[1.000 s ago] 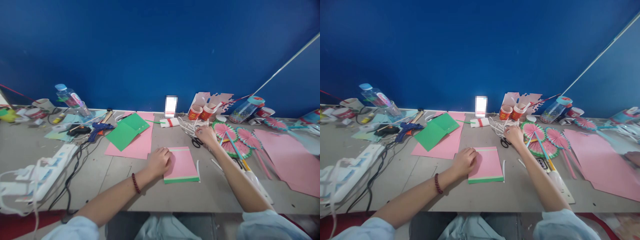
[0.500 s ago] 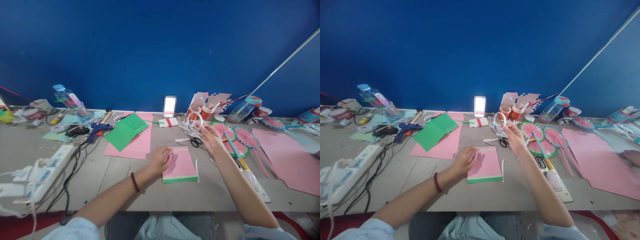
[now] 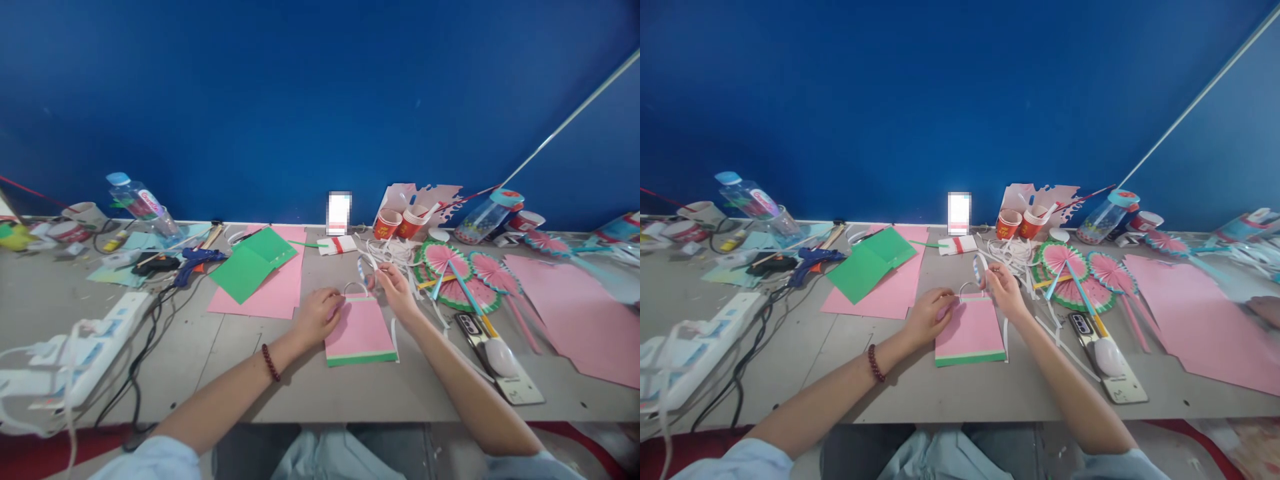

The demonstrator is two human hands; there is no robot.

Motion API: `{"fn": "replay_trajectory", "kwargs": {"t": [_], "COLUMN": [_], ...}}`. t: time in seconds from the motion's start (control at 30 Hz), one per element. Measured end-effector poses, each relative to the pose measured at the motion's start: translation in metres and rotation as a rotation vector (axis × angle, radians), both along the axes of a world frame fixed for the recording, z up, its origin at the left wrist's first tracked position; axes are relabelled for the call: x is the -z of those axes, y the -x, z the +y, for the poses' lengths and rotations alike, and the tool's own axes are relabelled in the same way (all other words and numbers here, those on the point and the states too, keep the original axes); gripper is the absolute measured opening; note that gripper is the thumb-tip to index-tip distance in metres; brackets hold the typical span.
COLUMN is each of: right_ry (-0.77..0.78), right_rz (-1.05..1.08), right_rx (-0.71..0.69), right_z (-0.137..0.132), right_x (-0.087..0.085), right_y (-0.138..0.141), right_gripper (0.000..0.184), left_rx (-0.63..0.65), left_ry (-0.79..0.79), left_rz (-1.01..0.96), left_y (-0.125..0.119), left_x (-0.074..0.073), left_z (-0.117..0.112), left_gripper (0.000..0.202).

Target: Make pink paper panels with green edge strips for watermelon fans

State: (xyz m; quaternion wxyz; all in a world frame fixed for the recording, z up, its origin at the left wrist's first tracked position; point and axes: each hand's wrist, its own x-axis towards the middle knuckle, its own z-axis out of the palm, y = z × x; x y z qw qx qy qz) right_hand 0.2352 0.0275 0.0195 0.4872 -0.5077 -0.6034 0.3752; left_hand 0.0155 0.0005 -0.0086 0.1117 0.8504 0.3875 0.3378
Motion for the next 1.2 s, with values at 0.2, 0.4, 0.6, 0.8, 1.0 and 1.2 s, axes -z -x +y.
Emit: {"fn": "replay_trajectory", "kwargs": {"t": [0.2,0.4,0.6,0.8,1.0,1.2], "right_ry": [-0.213,-0.275,-0.182,-0.112,-0.136,0.135], "right_rz": [-0.643,-1.041,-1.229,-1.272,-1.301,-1.320], "right_rx": [0.043,-0.102,-0.198,-0.044,0.335,0.234], "right_z": [0.008,0.017,0.026,0.039,0.067,0.074], "right_x": [-0.001,-0.006,-0.005,-0.019,-0.043,-0.046], "right_y": [-0.005,-0.001,0.007,0.006,-0.035,-0.053], "right_gripper": [0.036,0.033,0.024,0.026,0.035,0.041], "left_rx": [0.023,0.048,0.051,0.053,0.060,0.053], "left_ry": [0.003,-0.020,-0.035,-0.045,-0.055,-0.077], "left_rz": [0.223,0.325,0.350,0.382,0.377,0.347], "left_y": [-0.001,-0.002,-0.002,-0.002,-0.001,-0.002], "left_x": [0.002,0.002,0.001,0.001,0.005,0.005], "left_z": [0.000,-0.002,-0.002,-0.002,-0.003,-0.002], "left_gripper": [0.015,0.016,0.015,0.013,0.012,0.008]}}
